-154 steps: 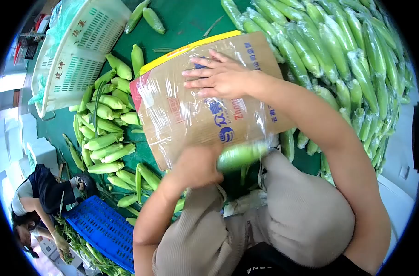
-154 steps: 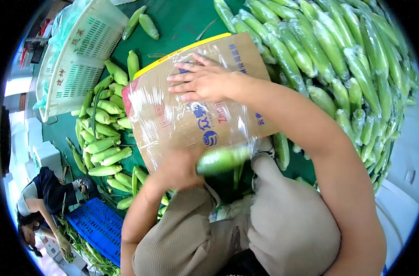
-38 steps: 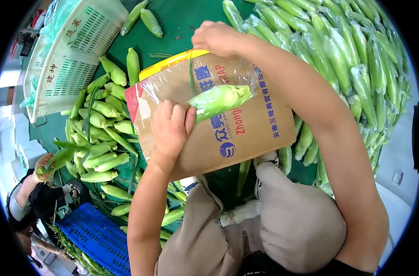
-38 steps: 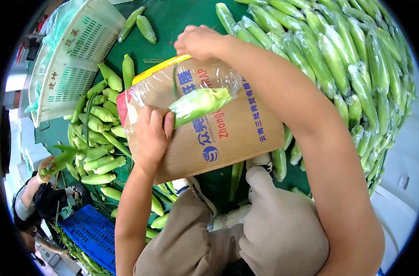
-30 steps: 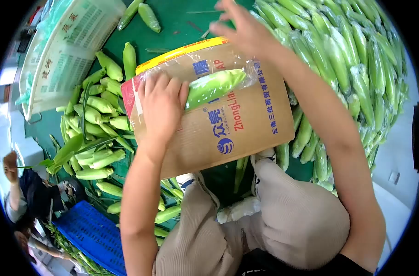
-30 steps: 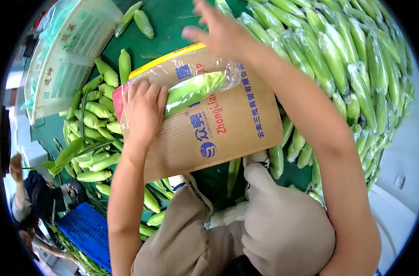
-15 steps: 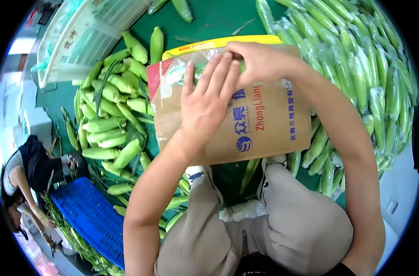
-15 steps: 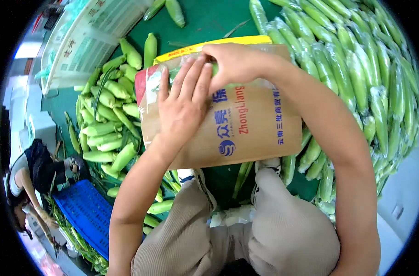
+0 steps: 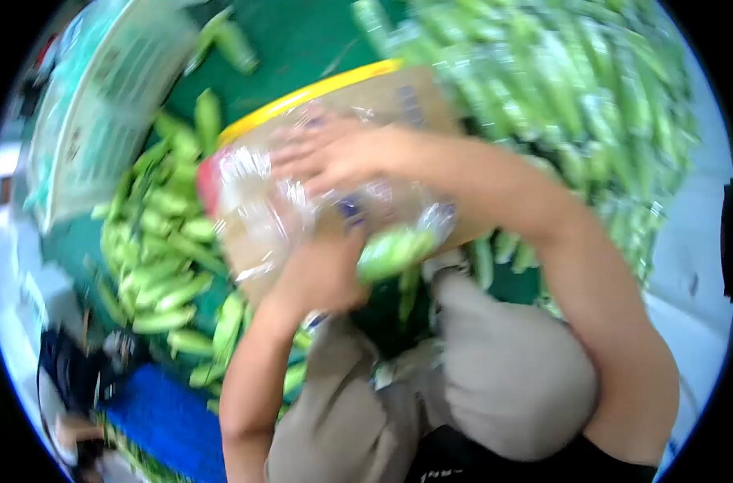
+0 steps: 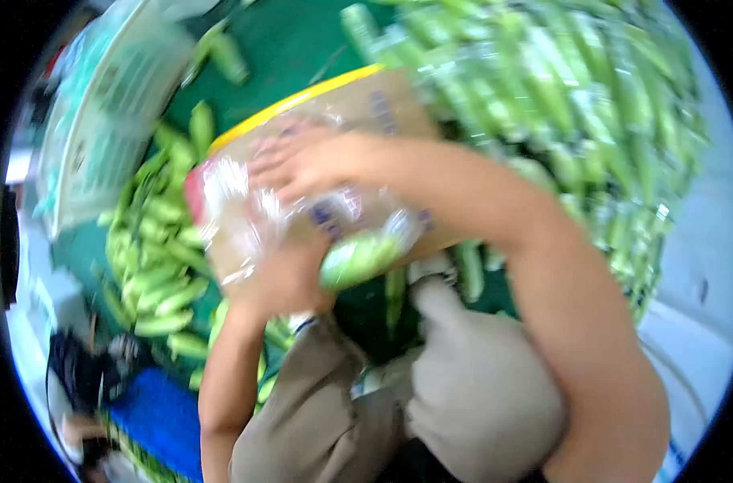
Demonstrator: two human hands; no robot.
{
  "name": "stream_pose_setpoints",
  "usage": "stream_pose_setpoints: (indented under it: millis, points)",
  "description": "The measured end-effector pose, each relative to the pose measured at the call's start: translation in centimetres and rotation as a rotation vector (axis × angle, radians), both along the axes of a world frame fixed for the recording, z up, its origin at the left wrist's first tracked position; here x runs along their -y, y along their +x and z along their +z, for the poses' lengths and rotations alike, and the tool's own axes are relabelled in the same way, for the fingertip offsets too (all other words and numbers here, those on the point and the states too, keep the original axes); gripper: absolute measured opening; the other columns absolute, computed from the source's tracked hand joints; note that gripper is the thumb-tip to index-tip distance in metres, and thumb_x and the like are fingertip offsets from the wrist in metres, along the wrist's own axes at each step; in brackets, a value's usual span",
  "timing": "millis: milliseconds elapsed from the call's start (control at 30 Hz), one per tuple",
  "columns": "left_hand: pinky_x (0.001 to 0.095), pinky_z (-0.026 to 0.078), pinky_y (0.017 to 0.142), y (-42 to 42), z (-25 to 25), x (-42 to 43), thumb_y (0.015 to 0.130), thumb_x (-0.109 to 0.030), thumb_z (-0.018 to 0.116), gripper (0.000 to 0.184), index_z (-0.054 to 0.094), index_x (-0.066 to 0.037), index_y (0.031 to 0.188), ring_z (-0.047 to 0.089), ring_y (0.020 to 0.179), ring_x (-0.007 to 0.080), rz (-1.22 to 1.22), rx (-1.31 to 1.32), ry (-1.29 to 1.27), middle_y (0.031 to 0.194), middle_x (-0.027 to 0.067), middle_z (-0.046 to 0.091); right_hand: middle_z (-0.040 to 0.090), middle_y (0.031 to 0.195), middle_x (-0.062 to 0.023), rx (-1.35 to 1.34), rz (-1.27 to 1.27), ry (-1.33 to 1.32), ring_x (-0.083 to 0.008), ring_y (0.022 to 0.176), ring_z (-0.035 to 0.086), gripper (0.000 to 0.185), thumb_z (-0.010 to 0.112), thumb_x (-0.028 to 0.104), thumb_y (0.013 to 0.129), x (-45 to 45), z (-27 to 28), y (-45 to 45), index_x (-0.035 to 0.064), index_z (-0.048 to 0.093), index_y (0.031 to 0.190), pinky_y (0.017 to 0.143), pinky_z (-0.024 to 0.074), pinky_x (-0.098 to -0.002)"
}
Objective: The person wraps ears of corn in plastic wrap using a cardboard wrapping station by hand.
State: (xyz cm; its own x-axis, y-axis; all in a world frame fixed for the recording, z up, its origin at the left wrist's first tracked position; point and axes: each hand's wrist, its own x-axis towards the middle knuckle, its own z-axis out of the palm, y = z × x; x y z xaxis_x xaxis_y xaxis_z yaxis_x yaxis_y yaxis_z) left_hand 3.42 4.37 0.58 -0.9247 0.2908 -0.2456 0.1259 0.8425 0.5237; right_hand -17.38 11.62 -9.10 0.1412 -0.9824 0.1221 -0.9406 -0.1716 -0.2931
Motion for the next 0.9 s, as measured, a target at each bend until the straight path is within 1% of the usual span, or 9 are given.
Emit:
stream_pose_setpoints:
  millis: [167, 300, 400, 500, 567, 633, 700, 800, 900]
  points:
    - [0.0501, 0.054, 0.091, 9.9, -5.3, -3.8, 0.076, -0.054, 0.079, 0.081, 0.056, -0.006, 0.137, 0.069, 0.099, 0.0354, -0.399, 0.935, 0.349, 0.109, 0.0203, 0.071, 0.055, 0.146, -0.0142, 0.243, -0.036, -0.264, -0.0353, 0.138, 0.046, 0.068, 0.061, 0.062, 0.090, 1.1, -4.1, 4.1, 0.0128, 0.063, 0.136, 0.112, 0.0402, -0.0517]
    - [0.0381, 0.049, 0.100, 9.7, -0.8, -3.1, 0.083, -0.014, 0.073, 0.054, 0.060, 0.007, 0.132, 0.061, 0.117, 0.0321, -0.187, 0.233, 0.814, 0.126, 0.0223, 0.065, 0.065, 0.122, -0.0259, 0.552, 0.002, 0.472, -0.0435, 0.117, 0.062, 0.098, 0.070, 0.081, 0.074, -9.8, 9.4, 14.0, 0.0014, 0.059, 0.130, 0.101, 0.0487, -0.0541]
    - [0.0373, 0.049, 0.099, 7.8, 4.6, -0.2, 0.082, -0.010, 0.073, 0.054, 0.060, 0.007, 0.132, 0.063, 0.113, 0.0330, -0.029, 0.354, 0.493, 0.120, 0.0208, 0.068, 0.058, 0.136, -0.0196, 1.026, 0.022, 0.608, -0.0320, 0.119, 0.060, 0.087, 0.083, 0.035, 0.087, -14.5, 5.9, 17.9, 0.0025, 0.038, 0.154, 0.095, 0.0500, -0.0464]
    - [0.0364, 0.050, 0.097, 7.1, 8.1, 2.4, 0.081, -0.006, 0.074, 0.055, 0.060, 0.007, 0.133, 0.066, 0.108, 0.0338, 0.192, 0.464, 0.199, 0.115, 0.0193, 0.070, 0.065, 0.114, -0.0188, 1.292, -0.198, 0.269, -0.0398, 0.103, 0.065, 0.079, 0.090, 0.031, 0.071, -15.4, 5.1, 17.1, 0.0052, 0.049, 0.133, 0.089, 0.0504, -0.0436]
    - [0.0376, 0.054, 0.086, 9.8, 0.9, 6.9, 0.084, -0.006, 0.074, 0.037, 0.068, 0.003, 0.119, 0.069, 0.093, 0.0312, 0.427, -0.106, 0.360, 0.103, 0.0142, 0.073, 0.062, 0.115, -0.0152, 1.366, -0.230, 0.138, -0.0311, 0.107, 0.061, 0.073, 0.087, 0.019, 0.071, -15.0, 4.9, 16.2, 0.0053, 0.048, 0.131, 0.085, 0.0482, -0.0411]
    - [0.0396, 0.056, 0.080, 6.9, 3.3, 1.9, 0.090, -0.013, 0.070, 0.014, 0.071, -0.001, 0.099, 0.068, 0.088, 0.0257, 1.268, -0.418, 1.007, 0.099, 0.0111, 0.072, 0.059, 0.126, -0.0158, 1.339, -0.246, 0.054, -0.0294, 0.117, 0.058, 0.078, 0.086, 0.016, 0.072, -14.8, 4.9, 15.3, 0.0046, 0.045, 0.138, 0.094, 0.0473, -0.0392]
    - [0.0421, 0.059, 0.088, 6.2, 2.7, 0.7, 0.096, -0.032, 0.065, 0.027, 0.071, -0.006, 0.100, 0.069, 0.091, 0.0277, 1.147, -0.454, 1.891, 0.096, 0.0106, 0.072, 0.056, 0.135, -0.0156, 1.567, -0.262, 0.069, -0.0298, 0.124, 0.054, 0.088, 0.088, 0.018, 0.073, -12.6, 2.9, 15.8, 0.0053, 0.041, 0.146, 0.103, 0.0441, -0.0397]
    - [0.0440, 0.057, 0.089, 6.9, 1.7, -3.2, 0.094, -0.026, 0.068, 0.025, 0.073, -0.006, 0.107, 0.069, 0.094, 0.0307, 0.984, -0.396, 1.253, 0.103, 0.0112, 0.073, 0.054, 0.139, -0.0131, 1.624, -0.089, 0.058, -0.0270, 0.130, 0.049, 0.098, 0.089, 0.019, 0.075, -11.9, 3.2, 17.1, 0.0087, 0.033, 0.155, 0.113, 0.0377, -0.0412]
    - [0.0424, 0.054, 0.089, 3.5, 3.8, -4.0, 0.093, -0.020, 0.069, 0.022, 0.071, -0.003, 0.107, 0.066, 0.095, 0.0297, 0.647, -0.379, 0.708, 0.105, 0.0123, 0.071, 0.059, 0.137, -0.0109, 1.414, 0.123, 0.114, -0.0256, 0.131, 0.050, 0.070, 0.090, 0.026, 0.076, -12.8, 7.0, 15.2, 0.0049, 0.060, 0.136, 0.114, 0.0374, -0.0428]
